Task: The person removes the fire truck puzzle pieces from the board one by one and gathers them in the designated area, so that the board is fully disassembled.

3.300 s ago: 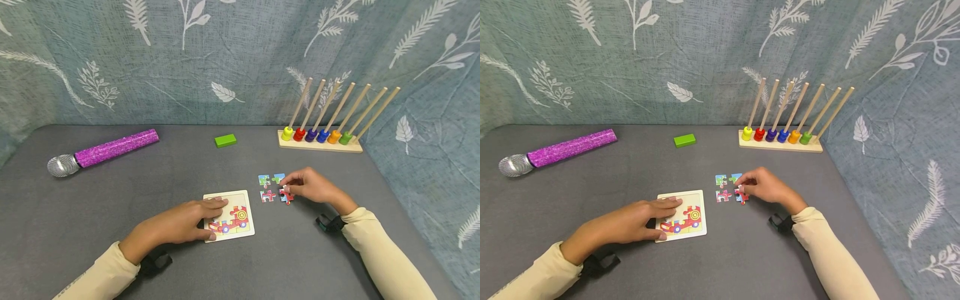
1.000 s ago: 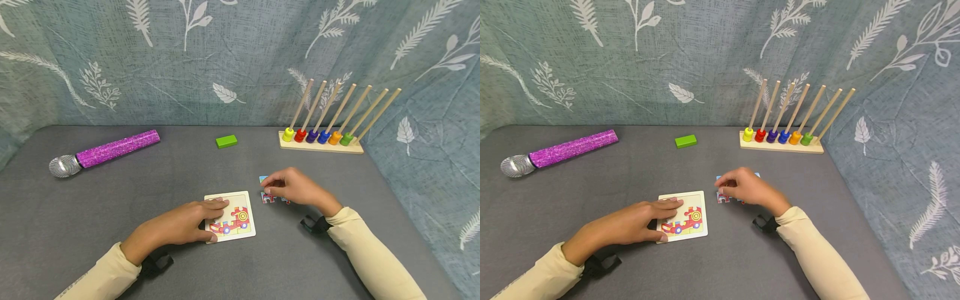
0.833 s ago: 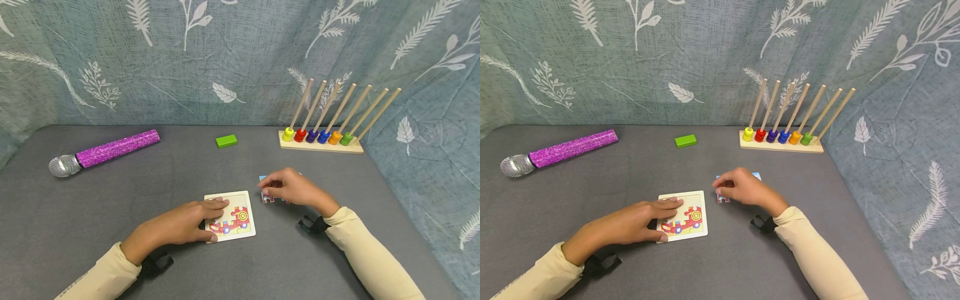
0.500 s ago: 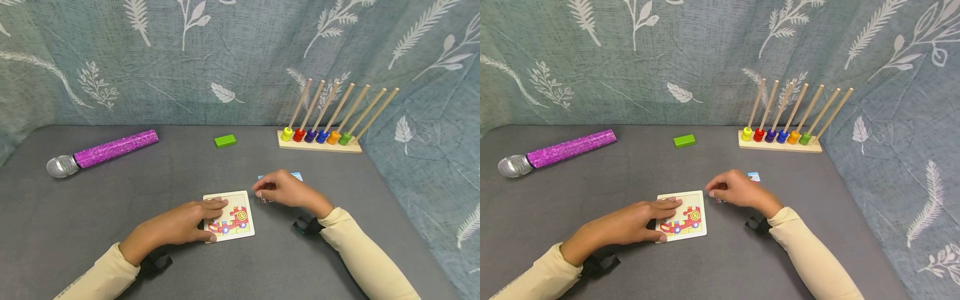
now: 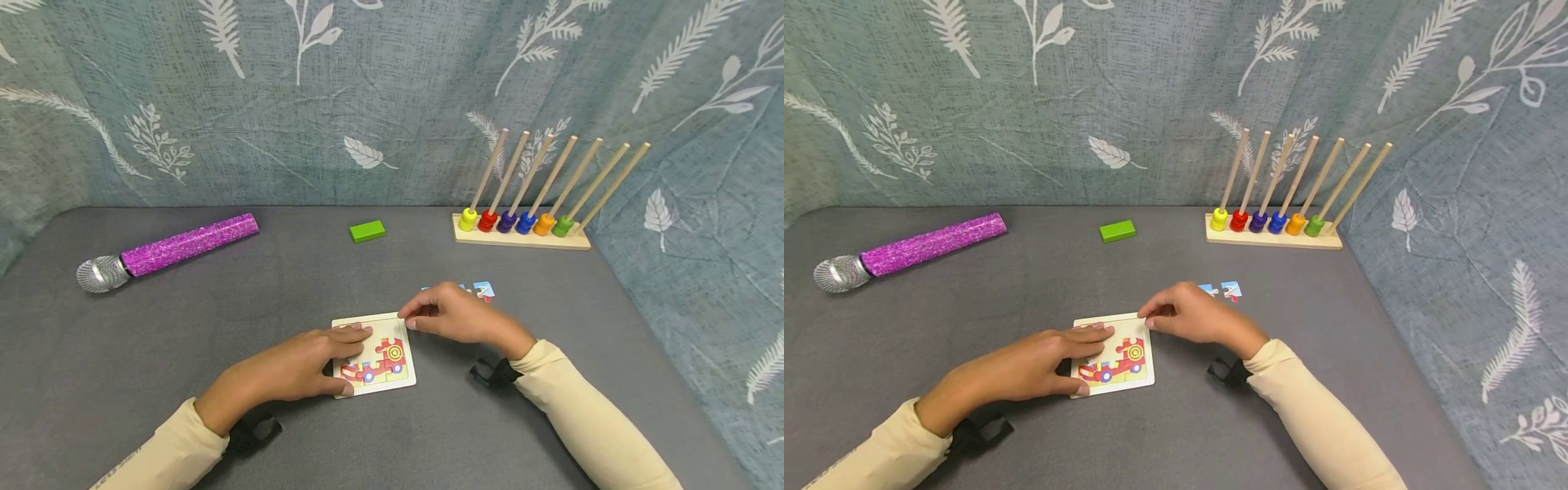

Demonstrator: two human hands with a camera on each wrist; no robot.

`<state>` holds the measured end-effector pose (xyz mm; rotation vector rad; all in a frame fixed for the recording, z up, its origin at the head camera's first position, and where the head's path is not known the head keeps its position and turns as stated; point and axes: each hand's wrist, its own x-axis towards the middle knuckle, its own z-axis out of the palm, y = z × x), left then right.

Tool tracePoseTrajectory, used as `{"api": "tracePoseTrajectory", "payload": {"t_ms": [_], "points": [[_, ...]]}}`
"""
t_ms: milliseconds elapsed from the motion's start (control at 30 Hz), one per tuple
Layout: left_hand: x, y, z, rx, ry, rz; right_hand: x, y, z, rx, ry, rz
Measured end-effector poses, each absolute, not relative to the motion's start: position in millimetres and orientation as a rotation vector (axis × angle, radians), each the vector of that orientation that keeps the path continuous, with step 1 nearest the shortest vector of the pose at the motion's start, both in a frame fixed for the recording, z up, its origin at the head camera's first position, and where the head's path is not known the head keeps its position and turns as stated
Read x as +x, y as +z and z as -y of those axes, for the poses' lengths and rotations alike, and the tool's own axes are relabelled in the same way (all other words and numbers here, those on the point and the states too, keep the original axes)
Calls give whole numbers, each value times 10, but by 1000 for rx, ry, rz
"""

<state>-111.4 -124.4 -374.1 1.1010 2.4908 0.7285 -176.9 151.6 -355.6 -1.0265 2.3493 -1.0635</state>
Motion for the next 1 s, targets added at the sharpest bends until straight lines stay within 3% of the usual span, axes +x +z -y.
{"api": "tracePoseTrajectory", "payload": {"t_ms": [1000], "points": [[-1110,-3740,1241,1117,707,-2507,-1734,-3600,-1320,-1064,-1101,-2168]]}}
